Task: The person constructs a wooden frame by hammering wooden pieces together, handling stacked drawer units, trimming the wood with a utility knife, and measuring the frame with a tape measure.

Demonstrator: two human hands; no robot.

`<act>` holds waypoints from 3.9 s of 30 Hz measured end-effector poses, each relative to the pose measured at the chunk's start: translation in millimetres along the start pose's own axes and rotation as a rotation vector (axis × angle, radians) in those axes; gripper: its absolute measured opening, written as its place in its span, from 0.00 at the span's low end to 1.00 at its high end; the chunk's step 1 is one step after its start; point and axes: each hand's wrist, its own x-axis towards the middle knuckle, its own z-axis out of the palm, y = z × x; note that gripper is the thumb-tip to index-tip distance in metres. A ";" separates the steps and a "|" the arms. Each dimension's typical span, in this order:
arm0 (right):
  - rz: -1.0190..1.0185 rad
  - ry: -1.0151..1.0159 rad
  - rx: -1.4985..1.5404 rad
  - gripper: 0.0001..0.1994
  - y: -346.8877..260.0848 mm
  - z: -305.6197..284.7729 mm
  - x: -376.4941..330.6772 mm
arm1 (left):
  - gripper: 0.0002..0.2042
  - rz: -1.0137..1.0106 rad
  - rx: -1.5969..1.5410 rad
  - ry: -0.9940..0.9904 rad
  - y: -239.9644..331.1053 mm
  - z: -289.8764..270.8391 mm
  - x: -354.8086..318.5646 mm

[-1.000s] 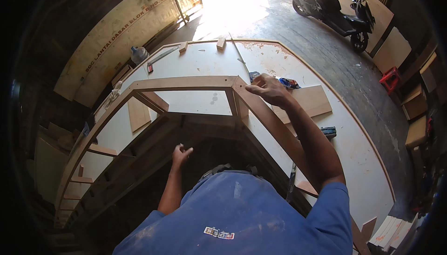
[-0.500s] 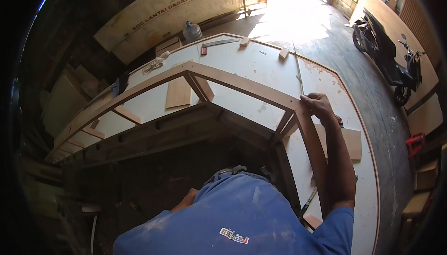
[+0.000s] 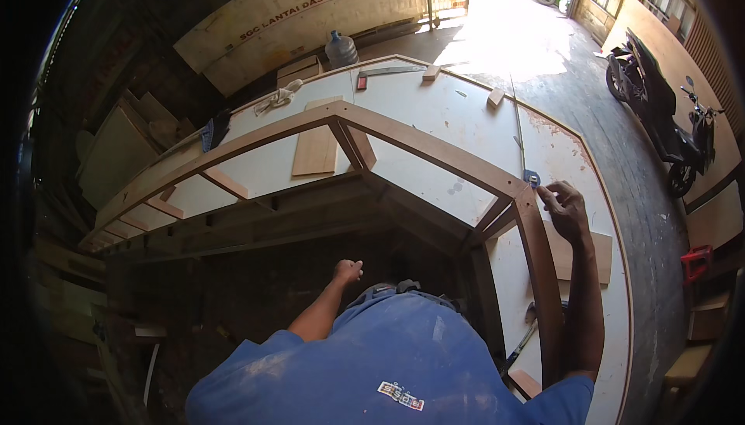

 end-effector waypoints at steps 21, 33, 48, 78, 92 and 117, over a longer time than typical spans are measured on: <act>0.141 0.142 -0.467 0.30 -40.9 48.1 -122.9 | 0.25 0.639 -0.430 0.993 139.5 -274.6 1.1; 0.257 0.252 -0.635 0.31 -63.3 62.7 -114.9 | 0.33 0.565 0.328 0.781 184.9 -448.7 127.5; 0.584 0.307 -0.778 0.43 -56.5 73.8 -114.9 | 0.37 0.422 0.460 0.654 204.2 -415.8 108.5; 0.660 0.342 -0.820 0.41 -55.3 75.3 -121.0 | 0.40 0.450 0.483 0.644 199.2 -419.4 119.2; 0.651 0.310 -0.805 0.42 -62.1 74.5 -117.5 | 0.37 0.455 0.434 0.649 195.8 -419.1 111.7; 0.785 1.063 -0.305 0.13 98.2 235.7 -300.3 | 0.23 0.886 0.041 0.040 172.5 -135.5 4.2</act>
